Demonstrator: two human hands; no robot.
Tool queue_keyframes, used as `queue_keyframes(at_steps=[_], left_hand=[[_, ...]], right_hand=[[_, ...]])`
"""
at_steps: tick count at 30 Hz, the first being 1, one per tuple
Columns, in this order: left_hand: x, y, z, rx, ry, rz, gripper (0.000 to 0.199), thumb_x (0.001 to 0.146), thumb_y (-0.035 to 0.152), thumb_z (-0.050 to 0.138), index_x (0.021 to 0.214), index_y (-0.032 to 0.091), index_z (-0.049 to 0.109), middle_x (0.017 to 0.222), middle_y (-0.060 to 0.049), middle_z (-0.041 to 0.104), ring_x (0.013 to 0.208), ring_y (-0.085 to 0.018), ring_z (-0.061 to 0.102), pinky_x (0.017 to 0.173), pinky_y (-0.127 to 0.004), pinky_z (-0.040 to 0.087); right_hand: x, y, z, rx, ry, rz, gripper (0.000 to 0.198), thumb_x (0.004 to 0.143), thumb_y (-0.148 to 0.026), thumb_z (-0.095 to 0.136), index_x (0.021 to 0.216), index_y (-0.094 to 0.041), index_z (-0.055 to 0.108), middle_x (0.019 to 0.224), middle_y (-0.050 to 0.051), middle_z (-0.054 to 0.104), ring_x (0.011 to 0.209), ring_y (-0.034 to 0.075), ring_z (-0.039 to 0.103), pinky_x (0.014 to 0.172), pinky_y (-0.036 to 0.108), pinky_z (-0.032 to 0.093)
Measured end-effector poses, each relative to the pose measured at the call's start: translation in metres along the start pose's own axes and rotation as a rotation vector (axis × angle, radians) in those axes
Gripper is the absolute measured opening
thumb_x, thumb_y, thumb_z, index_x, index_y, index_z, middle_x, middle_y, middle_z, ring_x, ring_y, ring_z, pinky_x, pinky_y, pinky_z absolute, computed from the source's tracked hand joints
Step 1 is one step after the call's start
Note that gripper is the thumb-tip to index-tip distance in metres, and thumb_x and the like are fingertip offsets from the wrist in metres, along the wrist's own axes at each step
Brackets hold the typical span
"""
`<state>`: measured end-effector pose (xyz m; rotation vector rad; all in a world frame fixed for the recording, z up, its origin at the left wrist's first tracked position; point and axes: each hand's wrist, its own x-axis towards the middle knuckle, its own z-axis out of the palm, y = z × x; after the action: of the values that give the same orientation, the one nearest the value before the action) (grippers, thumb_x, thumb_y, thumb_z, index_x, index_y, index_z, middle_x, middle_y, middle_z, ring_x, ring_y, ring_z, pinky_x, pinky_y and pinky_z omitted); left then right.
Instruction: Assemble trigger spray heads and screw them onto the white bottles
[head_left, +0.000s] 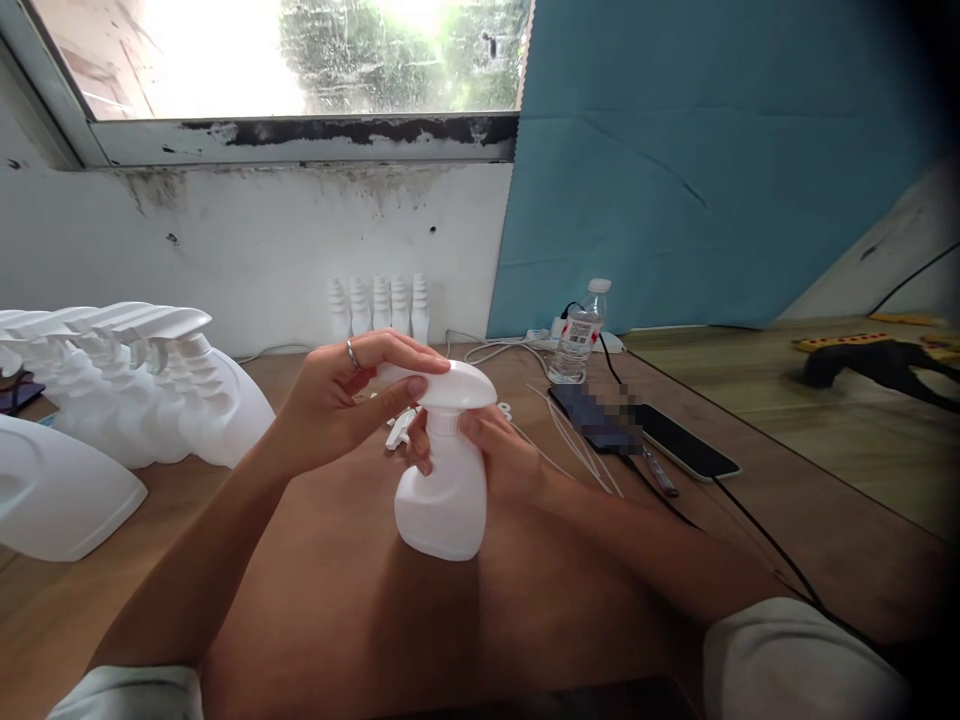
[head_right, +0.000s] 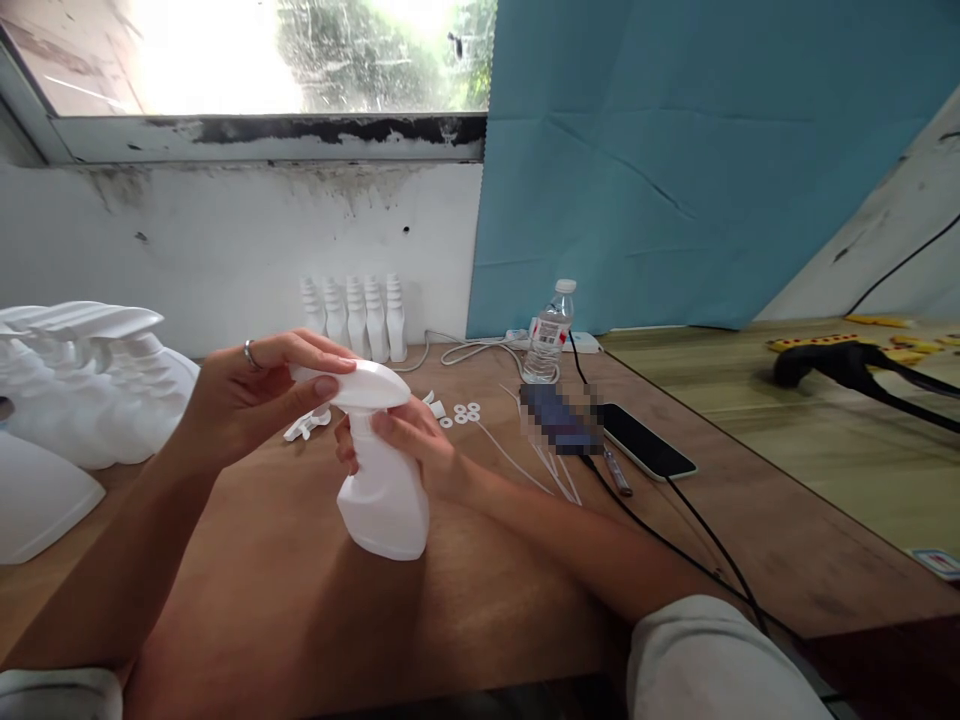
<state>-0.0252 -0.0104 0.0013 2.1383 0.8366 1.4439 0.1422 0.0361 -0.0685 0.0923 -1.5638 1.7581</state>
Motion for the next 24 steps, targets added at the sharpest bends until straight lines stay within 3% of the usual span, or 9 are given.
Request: queue_keyframes(at_steps=[5,9,13,18,24], left_hand=[[-0.0007,0.0029,-0.0012,0.052,-0.009,0.048,0.014,0.085,0.028,0.067,0.095,0.019,0.071,0.100,-0.010,0.070,0.083,-0.018,0.068,0.066,-0.029,0.058],[-0.0012,0.0038,-0.0007,0.075,-0.002,0.041,0.015,0.085,0.029,0.066,0.095,0.020,0.072,0.098,-0.009,0.069,0.084,-0.019,0.068,0.066,-0.031,0.058],[-0.0017,0.0051,-0.0004,0.072,-0.008,0.037,0.016,0.085,0.031,0.065,0.096,0.020,0.072,0.099,-0.009,0.069,0.081,-0.019,0.069,0.064,-0.031,0.058],[-0.0013,0.0059,-0.0011,0.092,-0.008,0.053,0.016,0.085,0.029,0.066,0.096,0.019,0.072,0.097,-0.009,0.070,0.085,-0.019,0.068,0.068,-0.031,0.058],[-0.0024,0.0061,-0.0005,0.077,-0.010,0.048,0.014,0.084,0.027,0.067,0.095,0.020,0.072,0.098,-0.008,0.070,0.083,-0.018,0.068,0.067,-0.030,0.056]], right_hand=[[-0.0004,-0.0005,-0.0018,-0.027,0.000,0.040,0.028,0.084,-0.041,0.064,0.089,-0.015,0.055,0.071,0.003,0.056,0.064,0.014,0.053,0.063,0.030,0.043],[-0.0001,-0.0016,-0.0021,0.038,-0.055,0.001,0.033,0.088,-0.046,0.055,0.090,-0.013,0.057,0.076,0.007,0.059,0.065,0.015,0.054,0.061,0.031,0.043],[-0.0008,-0.0003,-0.0013,-0.003,-0.003,0.013,0.022,0.085,-0.034,0.063,0.092,-0.014,0.056,0.071,0.003,0.057,0.063,0.014,0.054,0.063,0.030,0.042],[-0.0017,0.0027,-0.0030,0.052,-0.019,0.005,0.038,0.086,-0.049,0.056,0.096,-0.013,0.055,0.077,0.008,0.060,0.064,0.016,0.055,0.061,0.032,0.044],[-0.0020,0.0007,0.0007,0.037,-0.012,-0.012,0.032,0.084,-0.041,0.063,0.099,-0.015,0.053,0.074,0.004,0.056,0.061,0.013,0.052,0.059,0.030,0.042]])
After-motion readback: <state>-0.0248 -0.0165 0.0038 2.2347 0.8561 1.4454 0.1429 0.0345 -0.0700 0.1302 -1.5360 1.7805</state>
